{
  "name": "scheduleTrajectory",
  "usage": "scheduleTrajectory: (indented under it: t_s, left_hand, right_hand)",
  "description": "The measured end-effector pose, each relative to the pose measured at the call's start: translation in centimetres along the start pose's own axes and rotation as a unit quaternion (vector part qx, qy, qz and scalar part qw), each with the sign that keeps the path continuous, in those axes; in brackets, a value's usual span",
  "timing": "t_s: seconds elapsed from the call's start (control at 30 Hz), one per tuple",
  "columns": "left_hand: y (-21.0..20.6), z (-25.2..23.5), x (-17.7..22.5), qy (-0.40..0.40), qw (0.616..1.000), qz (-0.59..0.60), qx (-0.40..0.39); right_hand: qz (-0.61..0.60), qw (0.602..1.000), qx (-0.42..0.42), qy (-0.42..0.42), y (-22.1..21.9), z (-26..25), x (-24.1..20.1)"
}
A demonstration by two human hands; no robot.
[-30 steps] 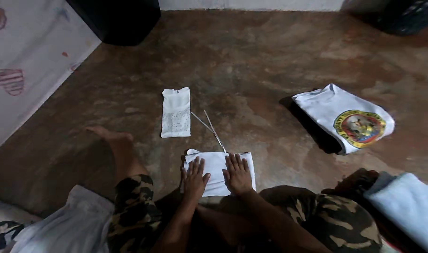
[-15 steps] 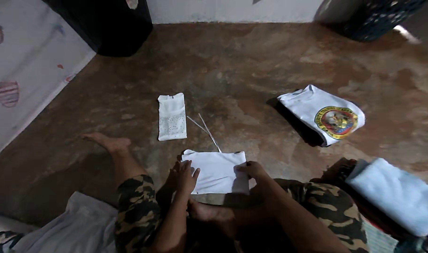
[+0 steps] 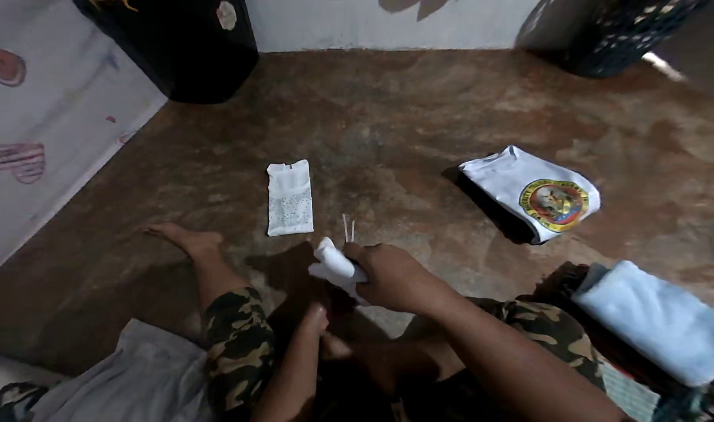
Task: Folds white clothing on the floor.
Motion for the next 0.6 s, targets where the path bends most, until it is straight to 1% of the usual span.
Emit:
scheduleTrajectory:
  t_s: [0.07,0.13,0.17,0.2,0.23,0.27,0.3,0.33,0.37,0.4,0.47,0.5,0.53,0.57,0.6]
  left_hand:
    - [-1.4,0.8,-0.3,-0.013,0.993,0.101,-0.062]
    - [-1.3,0.2,-1.7,-0.014,0.967,0.226,-0.119]
    - [-1.1,1.1,-1.3,-0.014,0.96,0.253,-0.119]
    - [-1.7,3.3,0.8,0.033,0.954,0.297,-0.038]
    - [-2.4,4.7,2.8,0.06,0.942,0.327,0.05]
    - [-2.3,5.2,3.3,0.031,0.93,0.359,0.075]
    - [-1.6,4.5,2.6,-0.034,0.924,0.377,0.057]
    - [-0.8,2.5,1.5,-0.106,0.913,0.393,0.031]
    - [-0.1,1.3,1.4,-0.156,0.893,0.422,0.003]
    - [0.6,1.0,1.9,-0.171,0.878,0.446,-0.02]
    - [2.0,-0.2,2.2,-0.194,0.866,0.459,-0.036]
    - [2.8,-1.3,1.5,-0.236,0.864,0.44,-0.062]
    - [3.9,-3.2,0.5,-0.288,0.86,0.406,-0.114]
    - [4.8,-4.4,0.2,-0.293,0.869,0.372,-0.141]
    - [5.3,-4.7,0.1,-0.25,0.9,0.343,-0.1]
  right_hand:
    - [0.044,0.998,-0.039,0.038,0.9,1.6,-1.7]
    - [0.064,0.994,-0.051,0.078,1.7,3.0,-1.5]
    - [0.065,0.992,-0.048,0.098,2.1,3.5,-0.9]
    - [0.063,0.99,-0.036,0.119,2.5,3.9,-0.1]
    - [0.06,0.988,-0.018,0.14,3.0,4.3,0.9]
    - [0.057,0.985,0.004,0.16,3.4,4.5,2.0]
    - [0.055,0.98,0.032,0.186,3.7,4.6,3.4]
    - [0.056,0.972,0.064,0.218,3.9,4.5,4.9]
    - [0.06,0.96,0.099,0.255,3.9,4.3,6.5]
    - [0.072,0.944,0.133,0.294,3.9,4.0,8.3]
    - [0.104,0.915,0.183,0.344,3.1,3.1,11.9]
    - [0.116,0.909,0.195,0.348,2.3,2.7,13.7]
    - [0.127,0.91,0.198,0.341,1.1,2.4,15.6]
    - [0.136,0.919,0.187,0.32,-0.3,2.1,17.8]
    - [0.137,0.934,0.166,0.287,-1.9,2.0,20.0]
Point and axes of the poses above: each hand's wrist, its own z-axis away from the middle knuckle, its own y-axis out of the back of the hand, x = y × z, the point moved 1 cm from there along -z, towards the middle knuckle, and after that the axes turned 11 degrees about -z, right-handed, at the moved point
